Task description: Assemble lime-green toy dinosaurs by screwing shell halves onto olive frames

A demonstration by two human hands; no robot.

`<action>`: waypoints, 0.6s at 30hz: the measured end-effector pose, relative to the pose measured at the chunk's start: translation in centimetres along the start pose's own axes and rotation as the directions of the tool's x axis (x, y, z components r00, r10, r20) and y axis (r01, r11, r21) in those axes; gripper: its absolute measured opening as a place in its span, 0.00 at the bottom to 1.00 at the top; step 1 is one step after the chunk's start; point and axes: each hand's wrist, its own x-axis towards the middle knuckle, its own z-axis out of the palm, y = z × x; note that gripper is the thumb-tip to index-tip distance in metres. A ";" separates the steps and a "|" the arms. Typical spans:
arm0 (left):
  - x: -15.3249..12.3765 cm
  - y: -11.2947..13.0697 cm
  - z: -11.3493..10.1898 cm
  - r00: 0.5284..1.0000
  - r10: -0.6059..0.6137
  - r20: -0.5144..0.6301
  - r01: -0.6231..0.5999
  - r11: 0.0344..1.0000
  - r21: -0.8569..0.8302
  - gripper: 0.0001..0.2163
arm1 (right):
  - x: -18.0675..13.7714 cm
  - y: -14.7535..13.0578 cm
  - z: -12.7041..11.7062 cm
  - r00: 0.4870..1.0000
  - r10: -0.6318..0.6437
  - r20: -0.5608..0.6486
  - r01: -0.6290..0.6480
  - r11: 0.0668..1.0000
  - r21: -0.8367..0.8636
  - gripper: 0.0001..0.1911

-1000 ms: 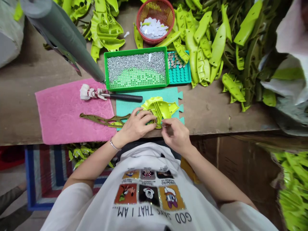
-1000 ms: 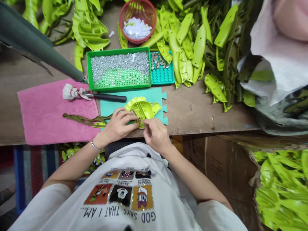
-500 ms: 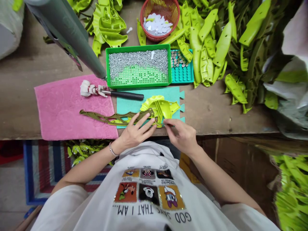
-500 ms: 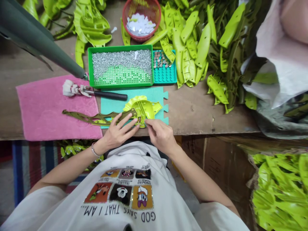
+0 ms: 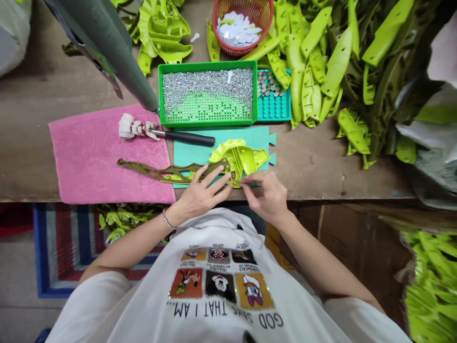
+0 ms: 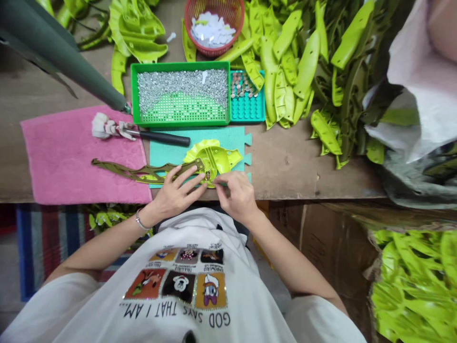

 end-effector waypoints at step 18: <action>0.0 0.3 0.0 1.000 -0.026 0.006 0.026 1.000 -0.012 0.13 | -0.4 -0.8 0.1 0.988 0.109 0.110 -0.106 0.994 -0.028 0.09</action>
